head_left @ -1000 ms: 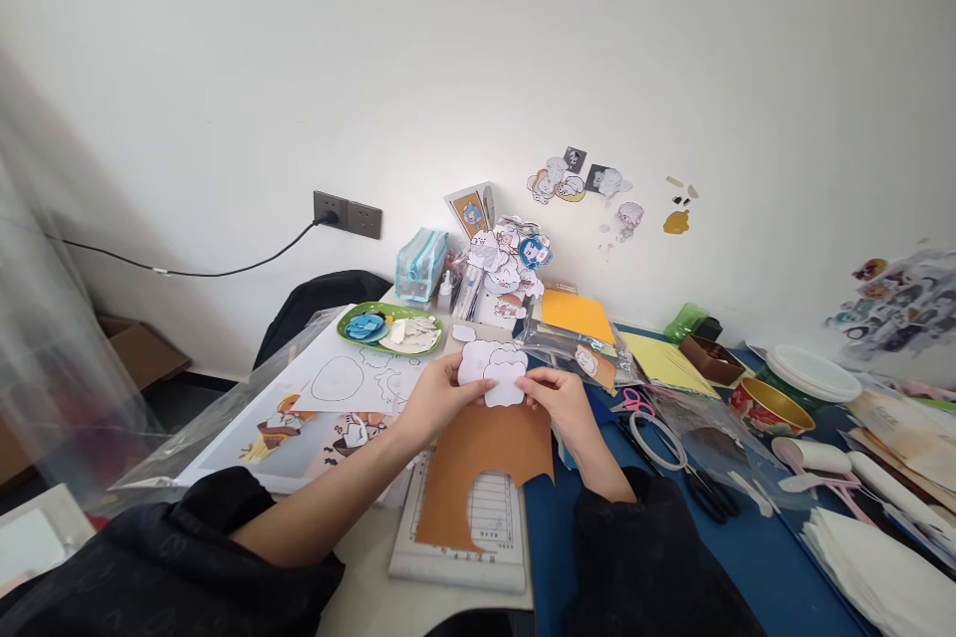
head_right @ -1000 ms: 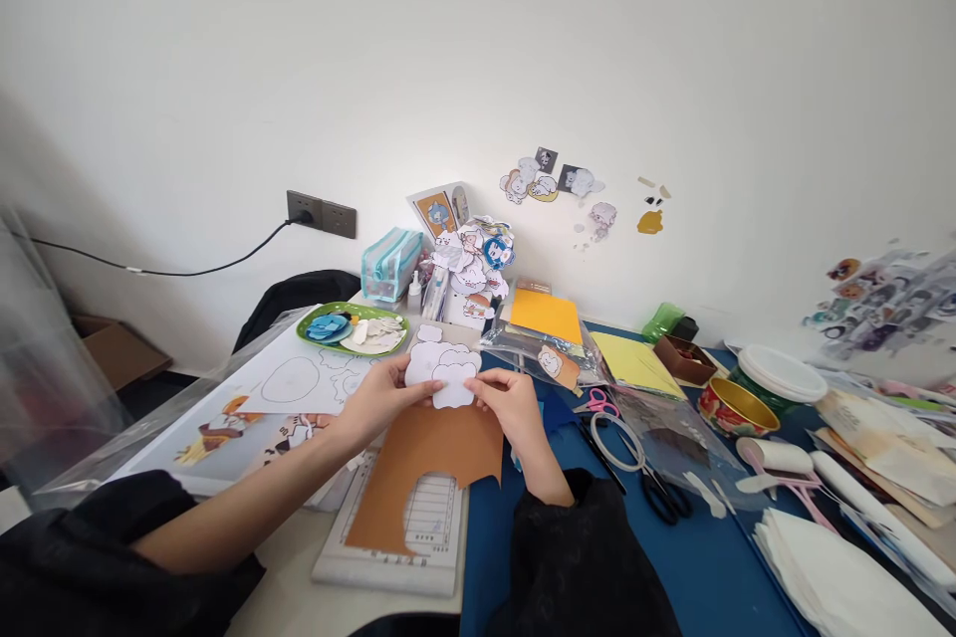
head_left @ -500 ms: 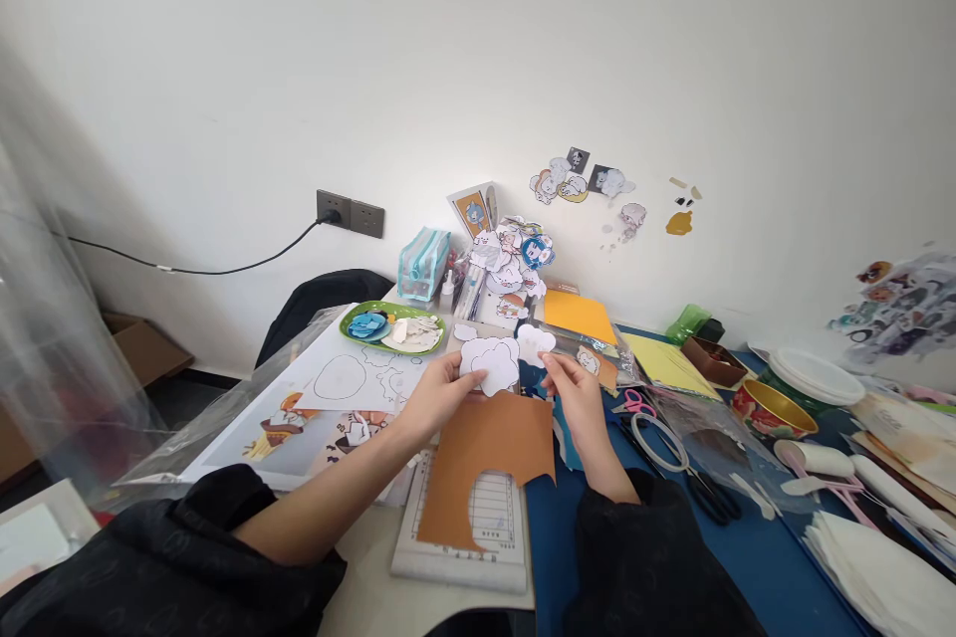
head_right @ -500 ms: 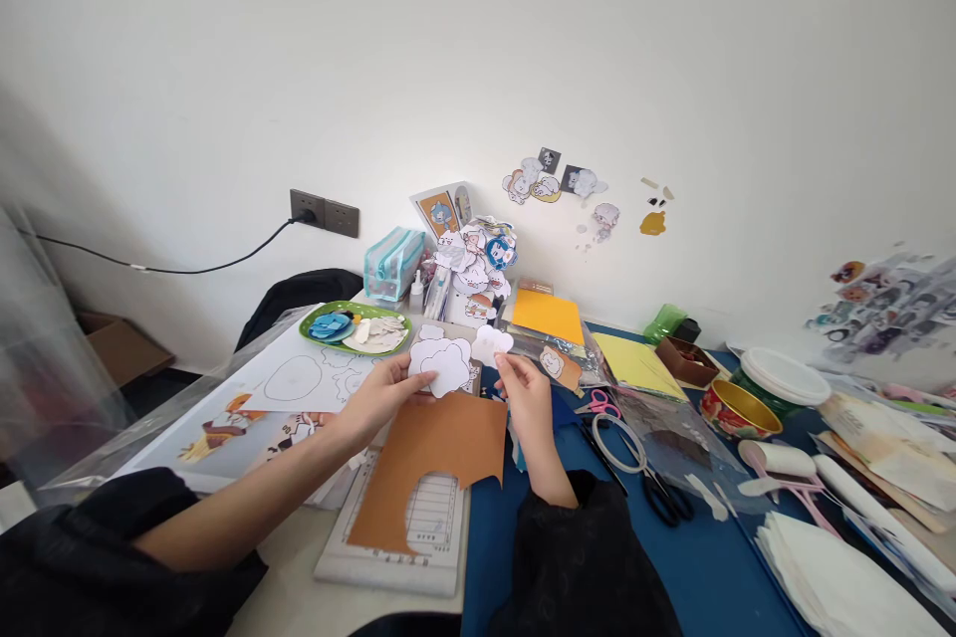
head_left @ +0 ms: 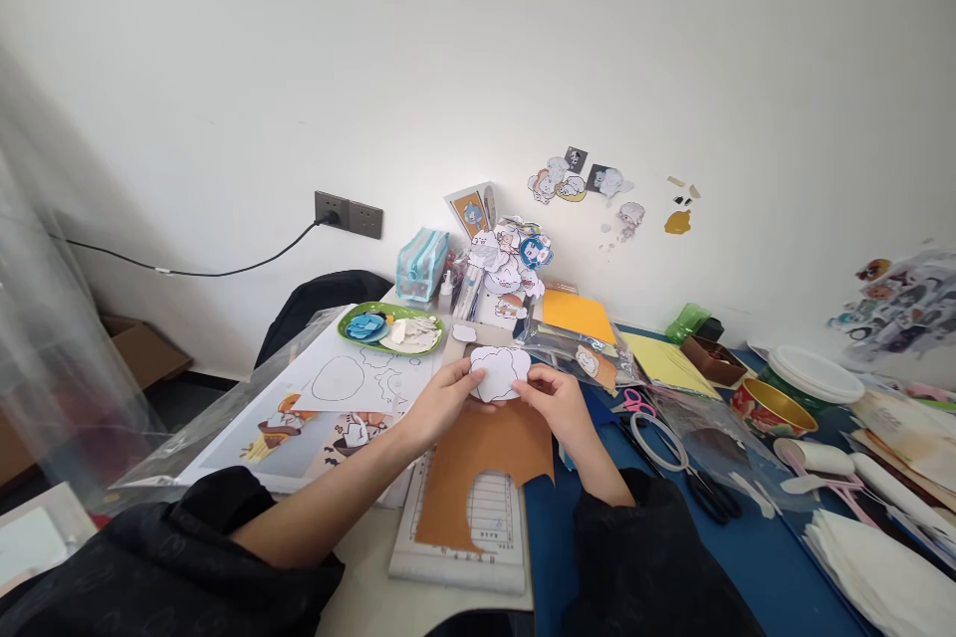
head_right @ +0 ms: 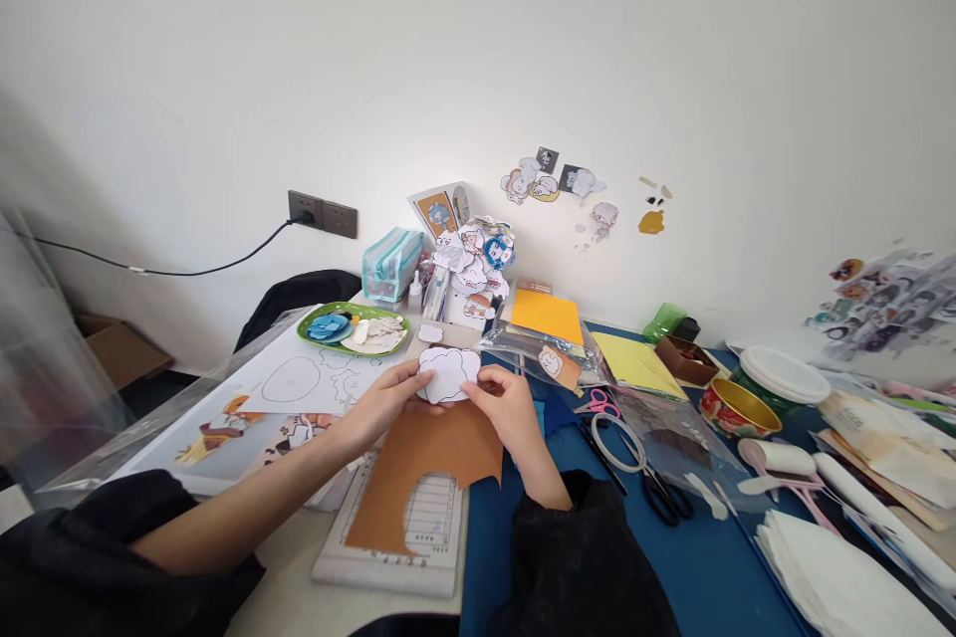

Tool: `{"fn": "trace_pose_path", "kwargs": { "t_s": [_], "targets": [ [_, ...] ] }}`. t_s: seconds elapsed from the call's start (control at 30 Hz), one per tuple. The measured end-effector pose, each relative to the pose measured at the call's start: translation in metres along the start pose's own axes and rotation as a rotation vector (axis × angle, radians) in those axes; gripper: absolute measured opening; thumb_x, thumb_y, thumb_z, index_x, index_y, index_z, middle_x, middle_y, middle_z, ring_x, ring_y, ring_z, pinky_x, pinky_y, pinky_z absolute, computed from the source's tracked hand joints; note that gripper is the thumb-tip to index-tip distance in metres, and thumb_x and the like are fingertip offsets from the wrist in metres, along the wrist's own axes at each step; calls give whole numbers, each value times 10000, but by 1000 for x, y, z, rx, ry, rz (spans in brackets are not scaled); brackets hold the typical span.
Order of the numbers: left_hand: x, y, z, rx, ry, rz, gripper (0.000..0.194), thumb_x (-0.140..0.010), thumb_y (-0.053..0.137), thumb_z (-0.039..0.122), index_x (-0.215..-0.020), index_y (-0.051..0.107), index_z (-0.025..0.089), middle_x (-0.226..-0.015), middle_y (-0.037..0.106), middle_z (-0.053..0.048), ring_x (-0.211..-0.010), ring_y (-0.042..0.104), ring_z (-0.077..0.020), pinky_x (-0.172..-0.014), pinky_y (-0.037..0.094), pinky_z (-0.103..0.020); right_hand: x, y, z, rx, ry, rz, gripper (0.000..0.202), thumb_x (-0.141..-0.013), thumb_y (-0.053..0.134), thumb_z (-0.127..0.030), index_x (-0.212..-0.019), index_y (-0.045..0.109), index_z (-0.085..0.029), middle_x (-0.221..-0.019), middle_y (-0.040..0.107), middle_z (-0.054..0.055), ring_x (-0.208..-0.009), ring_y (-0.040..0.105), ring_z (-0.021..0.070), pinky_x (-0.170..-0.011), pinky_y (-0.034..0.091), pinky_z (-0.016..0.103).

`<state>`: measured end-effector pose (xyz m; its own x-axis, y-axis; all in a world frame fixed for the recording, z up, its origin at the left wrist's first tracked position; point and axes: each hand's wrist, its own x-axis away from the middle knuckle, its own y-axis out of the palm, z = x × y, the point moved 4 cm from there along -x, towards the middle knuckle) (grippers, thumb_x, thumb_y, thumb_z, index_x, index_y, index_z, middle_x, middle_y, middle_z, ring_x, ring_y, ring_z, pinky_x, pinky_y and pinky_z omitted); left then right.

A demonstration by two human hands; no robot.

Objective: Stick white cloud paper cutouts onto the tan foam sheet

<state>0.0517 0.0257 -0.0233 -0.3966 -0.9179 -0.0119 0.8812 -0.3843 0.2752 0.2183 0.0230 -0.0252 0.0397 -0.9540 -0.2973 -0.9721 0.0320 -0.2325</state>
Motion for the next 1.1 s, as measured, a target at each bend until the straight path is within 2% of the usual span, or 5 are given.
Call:
{"fn": "trace_pose_path", "kwargs": {
  "t_s": [0.17,0.37,0.6,0.8,1.1],
  "targets": [
    [-1,-2,-1,-49,14,30,434,-729,629,518,-931,650,134,-874,693,-66,-783,669,-231,-745,558,-365,1,3,0,-15,-14,-29,225,-673,728,-372,-672,625,-172,-660,558,-1,-630,491,145,-598,384,260],
    [0,-3,1,-106,38,66,441,-723,611,565,-809,681,138,-783,665,-54,-850,613,-252,-705,553,-345,2,6,3,-41,-9,-60,193,-677,736,-340,-715,640,-176,-696,602,11,-671,539,165,-639,414,275],
    [-2,-7,1,-213,55,80,459,-742,562,589,-707,645,139,-676,616,-24,-691,558,-181,-618,470,-254,1,8,4,-62,18,-70,195,-665,746,-326,-721,643,-170,-698,597,7,-674,532,159,-655,413,275],
    [0,-8,4,-262,91,122,462,-738,564,579,-613,575,135,-552,497,21,-541,411,-114,-495,321,-209,1,7,-3,-97,33,-46,271,-724,680,-399,-610,618,-160,-595,511,-15,-557,443,113,-553,357,245],
    [7,0,11,-161,47,97,435,-714,606,559,-741,653,127,-672,569,-13,-689,519,-173,-623,523,-296,0,8,0,-125,8,-16,240,-684,720,-379,-620,630,-166,-644,538,-5,-588,445,120,-571,365,249]
  ]
}}
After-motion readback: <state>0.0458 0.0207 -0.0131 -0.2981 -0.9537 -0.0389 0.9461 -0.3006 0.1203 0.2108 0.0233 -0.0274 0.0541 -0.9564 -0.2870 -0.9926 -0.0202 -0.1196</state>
